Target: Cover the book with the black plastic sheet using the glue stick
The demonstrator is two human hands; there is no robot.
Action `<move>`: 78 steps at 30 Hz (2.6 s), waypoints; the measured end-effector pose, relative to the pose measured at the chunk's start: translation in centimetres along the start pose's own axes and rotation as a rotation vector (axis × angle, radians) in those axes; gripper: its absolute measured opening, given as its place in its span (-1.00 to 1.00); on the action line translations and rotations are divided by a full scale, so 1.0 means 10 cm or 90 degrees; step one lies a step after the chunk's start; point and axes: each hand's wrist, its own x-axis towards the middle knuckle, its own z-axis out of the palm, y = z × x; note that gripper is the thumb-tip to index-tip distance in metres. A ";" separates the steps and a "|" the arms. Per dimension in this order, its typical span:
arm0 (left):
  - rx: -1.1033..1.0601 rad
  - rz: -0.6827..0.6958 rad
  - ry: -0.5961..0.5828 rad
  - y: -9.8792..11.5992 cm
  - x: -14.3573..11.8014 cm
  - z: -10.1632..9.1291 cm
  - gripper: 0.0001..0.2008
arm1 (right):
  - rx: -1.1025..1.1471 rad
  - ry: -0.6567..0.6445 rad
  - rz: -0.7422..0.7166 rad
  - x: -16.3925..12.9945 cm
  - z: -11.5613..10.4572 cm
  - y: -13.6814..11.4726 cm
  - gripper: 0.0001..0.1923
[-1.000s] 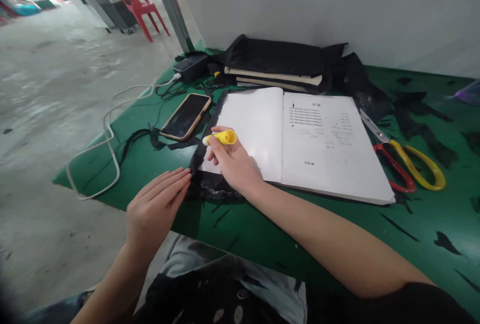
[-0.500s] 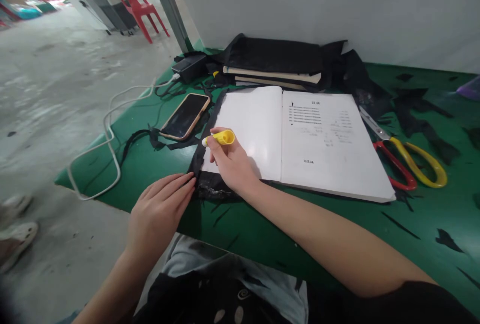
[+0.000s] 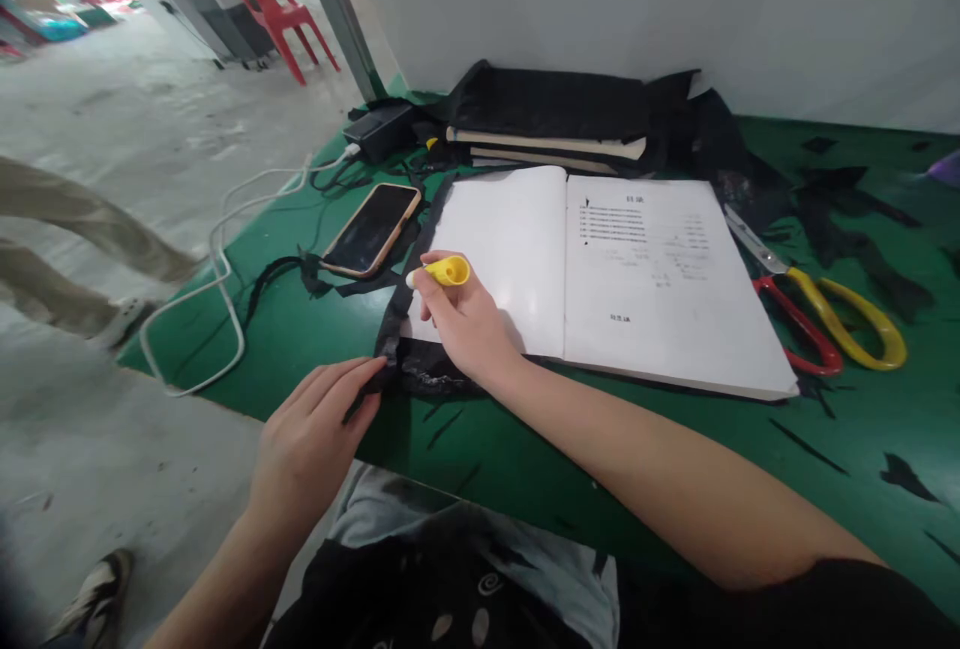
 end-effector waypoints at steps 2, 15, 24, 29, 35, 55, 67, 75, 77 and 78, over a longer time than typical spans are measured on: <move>-0.006 0.021 0.005 -0.01 -0.02 0.00 -0.74 | 0.002 -0.002 0.000 0.00 0.00 0.00 -0.61; 0.040 0.109 -0.101 -0.11 -0.11 -0.06 -0.70 | 0.001 -0.011 -0.009 0.01 0.00 0.02 -0.62; 0.054 0.117 -0.127 -0.10 -0.09 -0.10 -0.70 | -0.016 -0.015 -0.010 -0.01 -0.01 0.01 -0.61; 0.046 0.103 -0.130 -0.11 -0.10 -0.10 -0.71 | -0.001 0.003 -0.003 -0.02 -0.01 -0.01 -0.64; 0.006 0.095 -0.095 -0.12 -0.07 -0.09 -0.76 | 0.051 0.026 0.022 -0.03 0.00 -0.01 -0.64; -0.152 -0.391 0.011 -0.24 -0.03 -0.07 -0.83 | -0.105 0.005 0.025 -0.09 0.00 0.04 -0.56; -0.188 -0.390 0.006 -0.26 -0.05 -0.09 -0.83 | -0.277 -0.219 -0.040 -0.16 0.03 -0.05 -0.57; -0.194 -0.382 0.005 -0.26 -0.07 -0.06 -0.83 | -0.307 -0.238 -0.064 -0.13 0.04 -0.02 -0.67; -0.184 -0.385 0.010 -0.27 -0.08 -0.06 -0.83 | -0.301 -0.242 -0.067 -0.13 0.04 -0.02 -0.69; -0.180 -0.388 0.012 -0.28 -0.09 -0.05 -0.83 | -0.299 -0.245 -0.067 -0.14 0.04 -0.02 -0.70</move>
